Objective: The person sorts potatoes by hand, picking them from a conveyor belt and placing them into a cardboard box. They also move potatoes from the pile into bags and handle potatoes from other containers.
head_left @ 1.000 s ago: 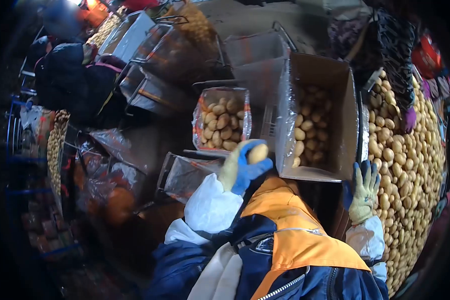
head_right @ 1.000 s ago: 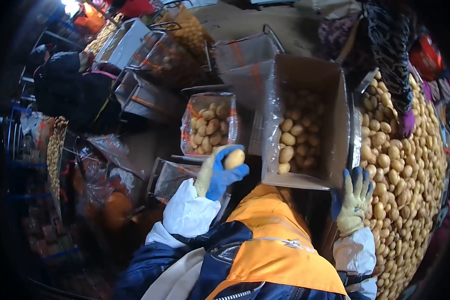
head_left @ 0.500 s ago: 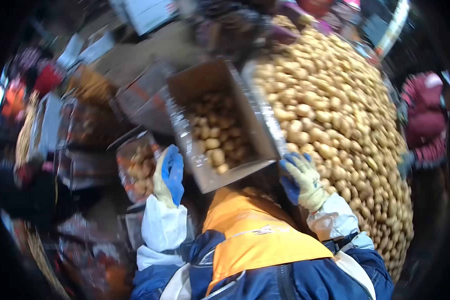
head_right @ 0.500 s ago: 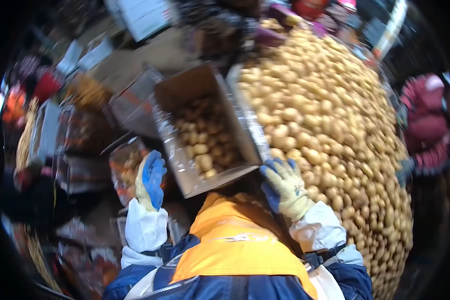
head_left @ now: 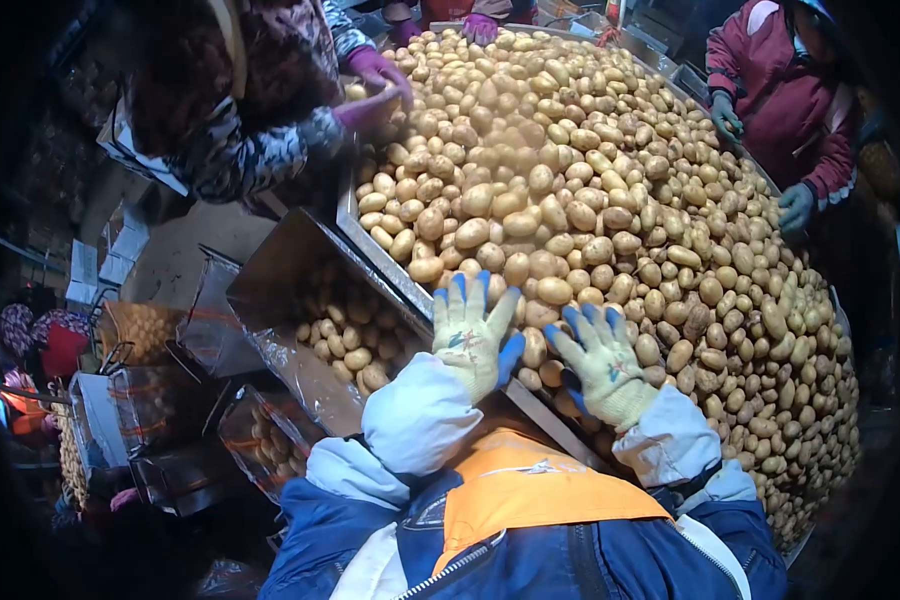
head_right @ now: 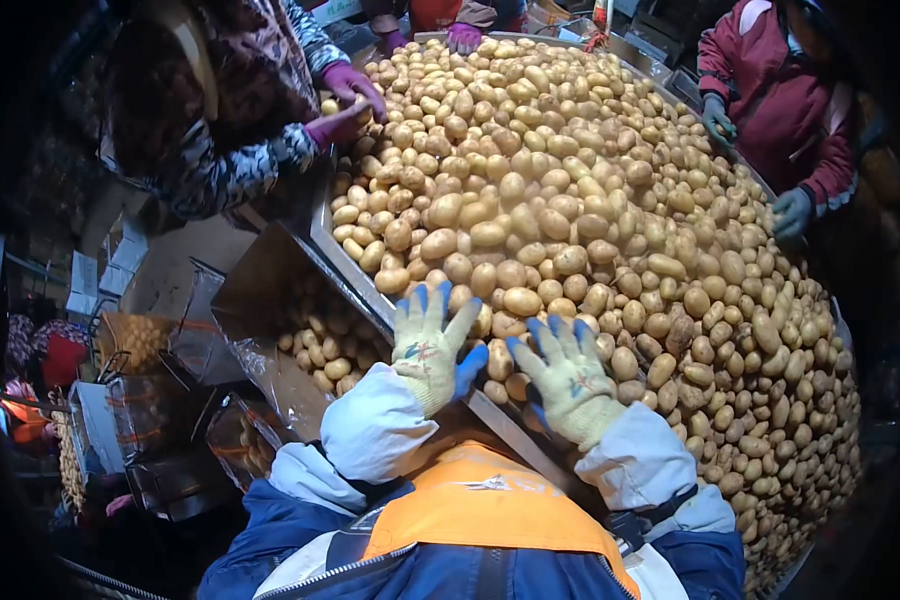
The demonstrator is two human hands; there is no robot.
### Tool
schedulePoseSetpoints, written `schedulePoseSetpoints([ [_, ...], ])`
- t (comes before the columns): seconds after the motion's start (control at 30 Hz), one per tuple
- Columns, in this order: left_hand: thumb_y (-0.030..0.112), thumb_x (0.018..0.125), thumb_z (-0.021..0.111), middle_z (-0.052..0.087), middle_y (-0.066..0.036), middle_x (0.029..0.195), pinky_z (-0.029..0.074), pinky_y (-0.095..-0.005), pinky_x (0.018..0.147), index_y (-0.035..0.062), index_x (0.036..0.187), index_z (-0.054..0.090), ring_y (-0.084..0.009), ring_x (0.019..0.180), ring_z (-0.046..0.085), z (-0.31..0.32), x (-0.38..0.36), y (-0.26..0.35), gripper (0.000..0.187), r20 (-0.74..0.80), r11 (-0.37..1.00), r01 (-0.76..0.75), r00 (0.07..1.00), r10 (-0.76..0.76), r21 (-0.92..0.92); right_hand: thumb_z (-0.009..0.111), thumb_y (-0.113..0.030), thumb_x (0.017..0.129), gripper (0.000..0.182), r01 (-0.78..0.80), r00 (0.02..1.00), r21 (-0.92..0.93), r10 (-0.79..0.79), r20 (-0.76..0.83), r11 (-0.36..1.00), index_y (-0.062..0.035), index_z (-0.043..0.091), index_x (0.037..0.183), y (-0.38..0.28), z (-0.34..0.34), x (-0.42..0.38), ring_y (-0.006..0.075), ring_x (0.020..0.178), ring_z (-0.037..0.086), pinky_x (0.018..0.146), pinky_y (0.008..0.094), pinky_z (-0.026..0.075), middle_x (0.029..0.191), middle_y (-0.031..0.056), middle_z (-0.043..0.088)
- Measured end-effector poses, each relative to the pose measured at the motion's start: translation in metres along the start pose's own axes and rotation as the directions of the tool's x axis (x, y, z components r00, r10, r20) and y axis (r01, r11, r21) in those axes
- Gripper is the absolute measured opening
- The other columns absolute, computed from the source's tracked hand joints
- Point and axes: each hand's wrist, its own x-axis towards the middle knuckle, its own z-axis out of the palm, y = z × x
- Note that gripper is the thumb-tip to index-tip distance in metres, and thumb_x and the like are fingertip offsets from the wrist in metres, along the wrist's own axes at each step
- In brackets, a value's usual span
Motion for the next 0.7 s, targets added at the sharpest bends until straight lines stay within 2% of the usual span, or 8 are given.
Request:
schedulePoseSetpoints([
  [0.1,0.048,0.093,0.073,0.041,-0.031,0.162,0.02,-0.0732,0.123,0.0211,0.156,0.054,-0.0575,0.149,0.035,0.0,0.022,-0.012,0.071,0.047,0.988,0.154,0.987,-0.155,0.012,0.065,-0.016,0.088,0.064,0.028,1.0,-0.021,-0.028,-0.002,0.999,-0.0205,0.057,0.152,0.008,0.015,0.043,0.0506,0.149,0.041,0.123,0.0656,0.028,0.16,0.0228,0.046],
  [0.23,0.048,0.095,0.07,0.043,-0.027,0.161,0.014,-0.0763,0.123,0.0223,0.158,0.051,-0.0515,0.149,0.04,0.008,0.047,-0.028,0.071,0.059,0.981,0.111,0.991,-0.121,0.156,0.062,-0.017,0.092,0.06,0.025,0.998,0.019,-0.026,0.057,0.999,-0.0245,0.058,0.151,0.013,0.02,0.083,0.0576,0.148,0.037,0.121,0.0687,0.028,0.163,0.0224,0.043],
  [0.27,0.048,0.095,0.07,0.043,-0.027,0.161,0.014,-0.0763,0.123,0.0223,0.158,0.051,-0.0515,0.149,0.04,0.008,0.054,-0.03,0.071,0.058,0.98,0.115,0.99,-0.126,0.162,0.061,-0.019,0.093,0.056,0.014,1.0,0.003,-0.014,-0.016,1.0,-0.0246,0.06,0.149,0.014,0.034,0.09,0.058,0.146,0.038,0.118,0.0699,0.03,0.162,0.0221,0.044],
  [0.47,0.044,0.09,0.074,0.049,-0.017,0.158,0.014,-0.0776,0.121,0.0245,0.16,0.047,-0.0459,0.144,0.046,-0.012,0.085,-0.031,0.077,0.303,0.962,0.074,0.94,-0.155,0.264,0.061,-0.023,0.093,0.046,-0.046,0.989,0.017,0.048,-0.14,0.999,-0.0267,0.066,0.139,0.015,0.052,0.117,0.0494,0.141,0.043,0.11,0.0703,0.035,0.159,0.0199,0.046],
  [0.53,0.04,0.086,0.078,0.052,-0.013,0.153,0.016,-0.0787,0.12,0.0251,0.16,0.047,-0.0427,0.141,0.048,-0.012,0.088,-0.037,0.082,0.258,0.961,0.059,0.957,-0.131,0.27,0.07,-0.024,0.087,0.055,-0.029,0.991,0.001,0.029,-0.129,1.0,-0.0267,0.062,0.142,0.013,0.039,0.135,0.0454,0.138,0.047,0.103,0.0658,0.039,0.155,0.0198,0.047],
  [0.63,0.029,0.091,0.073,0.055,-0.016,0.147,0.021,-0.0783,0.118,0.0158,0.155,0.05,-0.0418,0.14,0.048,-0.018,0.105,-0.046,0.069,0.196,0.979,0.07,0.975,-0.108,0.19,0.068,-0.025,0.089,0.055,-0.018,0.989,-0.053,0.01,-0.149,0.998,-0.0259,0.061,0.144,0.015,0.041,0.171,0.0388,0.133,0.049,0.096,0.0635,0.04,0.147,0.0164,0.052],
  [0.67,0.024,0.09,0.069,0.065,-0.015,0.13,0.039,-0.0628,0.115,0.0146,0.147,0.061,-0.0384,0.127,0.058,-0.006,0.107,-0.053,0.058,-0.056,0.977,0.032,0.998,-0.021,0.212,0.064,-0.025,0.092,0.05,-0.053,0.997,-0.102,0.048,-0.058,0.993,-0.0239,0.062,0.142,0.013,0.039,0.187,0.0373,0.132,0.05,0.095,0.0621,0.041,0.146,0.014,0.054],
  [0.7,0.023,0.089,0.068,0.066,-0.014,0.125,0.04,-0.0598,0.111,0.0144,0.139,0.062,-0.0374,0.123,0.059,-0.024,0.098,-0.058,0.051,-0.013,0.974,-0.042,0.999,0.045,0.221,0.063,-0.024,0.093,0.048,-0.066,0.994,-0.151,0.052,-0.095,0.986,-0.0231,0.062,0.141,0.012,0.045,0.197,0.0364,0.131,0.05,0.096,0.0626,0.041,0.147,0.0131,0.053],
])
